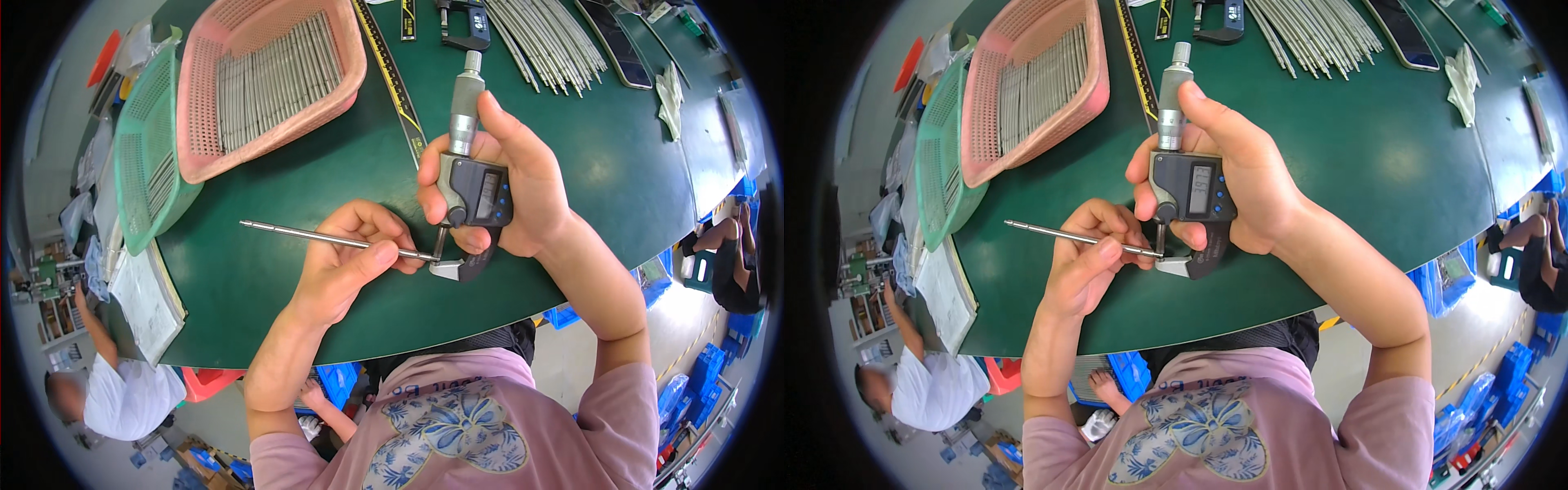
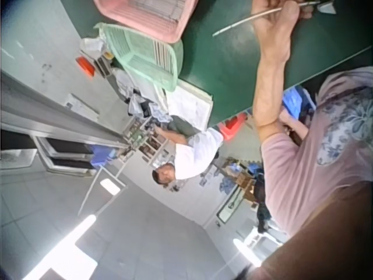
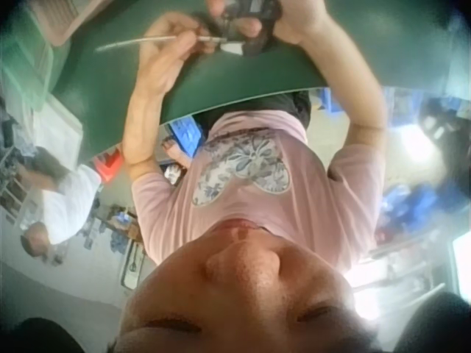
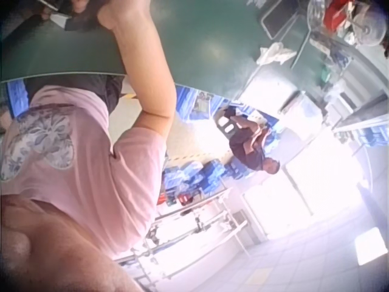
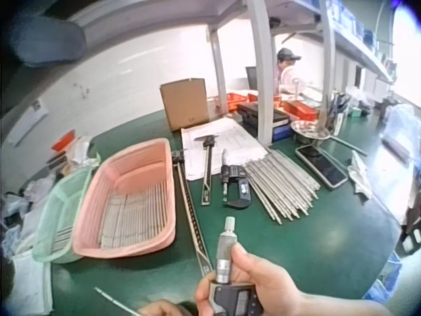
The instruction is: The person repeatedly picks up thin metal rods from a basket and measures their diameter using a digital caliper. After each measurement, the rod is placed into a blue bin on the floor. The process is repeated for multiple rods throughout the video.
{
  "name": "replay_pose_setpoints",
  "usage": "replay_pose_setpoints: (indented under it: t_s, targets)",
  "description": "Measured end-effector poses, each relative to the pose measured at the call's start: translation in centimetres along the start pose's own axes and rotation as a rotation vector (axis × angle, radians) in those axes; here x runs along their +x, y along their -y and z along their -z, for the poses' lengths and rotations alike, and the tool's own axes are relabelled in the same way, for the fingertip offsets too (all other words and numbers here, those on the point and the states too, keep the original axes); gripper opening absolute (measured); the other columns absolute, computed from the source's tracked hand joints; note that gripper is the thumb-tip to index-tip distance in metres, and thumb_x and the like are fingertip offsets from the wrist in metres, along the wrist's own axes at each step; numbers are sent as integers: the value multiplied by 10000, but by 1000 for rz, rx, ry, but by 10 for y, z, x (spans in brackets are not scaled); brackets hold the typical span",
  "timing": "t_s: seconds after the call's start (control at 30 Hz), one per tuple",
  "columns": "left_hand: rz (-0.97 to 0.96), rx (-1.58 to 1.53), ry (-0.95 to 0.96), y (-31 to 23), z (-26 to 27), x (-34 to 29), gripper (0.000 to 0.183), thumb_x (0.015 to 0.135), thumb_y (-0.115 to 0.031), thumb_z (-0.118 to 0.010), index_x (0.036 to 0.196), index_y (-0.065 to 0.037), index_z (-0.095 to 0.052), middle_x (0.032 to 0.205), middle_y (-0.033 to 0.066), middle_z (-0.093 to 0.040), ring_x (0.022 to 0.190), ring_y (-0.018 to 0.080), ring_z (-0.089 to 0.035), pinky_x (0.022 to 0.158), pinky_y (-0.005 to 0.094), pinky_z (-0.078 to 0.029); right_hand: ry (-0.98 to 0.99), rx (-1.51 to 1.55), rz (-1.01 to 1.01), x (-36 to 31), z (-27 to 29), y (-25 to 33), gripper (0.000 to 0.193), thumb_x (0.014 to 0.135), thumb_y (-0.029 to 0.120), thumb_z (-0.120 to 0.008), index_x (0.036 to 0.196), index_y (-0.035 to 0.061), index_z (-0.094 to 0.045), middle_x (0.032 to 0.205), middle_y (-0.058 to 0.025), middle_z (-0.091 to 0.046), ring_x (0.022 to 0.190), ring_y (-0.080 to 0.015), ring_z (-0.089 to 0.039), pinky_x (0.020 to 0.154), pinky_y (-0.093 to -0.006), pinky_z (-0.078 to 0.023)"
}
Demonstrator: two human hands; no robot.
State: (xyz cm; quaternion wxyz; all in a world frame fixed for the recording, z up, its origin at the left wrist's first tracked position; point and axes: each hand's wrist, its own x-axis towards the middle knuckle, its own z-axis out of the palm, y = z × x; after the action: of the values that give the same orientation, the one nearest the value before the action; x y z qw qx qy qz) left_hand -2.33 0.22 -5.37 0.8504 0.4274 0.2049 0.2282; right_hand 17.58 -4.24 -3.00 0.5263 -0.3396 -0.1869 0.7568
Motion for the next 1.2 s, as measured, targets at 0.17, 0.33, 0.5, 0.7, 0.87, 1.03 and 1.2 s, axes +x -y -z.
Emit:
replay_pose_setpoints:
  t_s: [0.17,0.33,0.5,0.7,0.87,1.03,1.2]
  targets:
    - [-6,-20,22,0,2,-1,171,809,-45,-573,947,-1,-482,912,126,-573,809,183,-597,736,298,-501,5,42,-42,1,0,-1,676,856,572,-212,865,-22,-535,667,-124,-582,381,-152,-443,354,-226,-357]
    - [-8,-38,54,0,5,-3,201,790,-17,-584,957,-7,-472,939,135,-576,830,182,-593,753,302,-493,-18,32,-58,1,-2,0,671,848,573,-227,856,-22,-536,666,-124,-583,376,-150,-440,352,-226,-356]
    - [-12,-32,88,2,7,-3,225,773,0,-594,962,-9,-472,942,131,-578,847,182,-588,763,306,-486,-23,-2,-62,1,-2,-2,687,800,627,-299,820,-16,-541,649,-119,-580,371,-144,-433,346,-222,-348]
    - [28,-41,75,2,2,1,237,767,3,-594,970,-8,-474,935,129,-582,844,181,-588,763,304,-485,-18,-26,-47,-2,0,2,701,808,639,-272,804,-9,-541,641,-143,-571,366,-152,-437,329,-227,-363]
    - [27,-83,79,0,4,-3,215,770,6,-585,960,-3,-483,937,117,-585,845,180,-589,763,294,-484,11,-73,-34,3,-7,2,680,822,626,-280,812,-2,-541,647,-118,-581,367,-142,-442,346,-228,-363]
    - [23,-102,40,-9,6,-9,210,762,-25,-612,948,-27,-515,910,102,-596,812,157,-593,737,272,-489,-63,109,-30,0,-11,-5,649,858,581,-205,831,16,-524,625,-148,-542,357,-188,-438,310,-252,-352]
    - [-443,146,-282,-76,40,-31,157,718,-11,-618,847,-21,-529,854,109,-591,771,186,-597,662,292,-521,-119,45,50,-2,-17,-6,629,842,586,-254,859,13,-515,653,-138,-538,355,-190,-403,342,-286,-329]
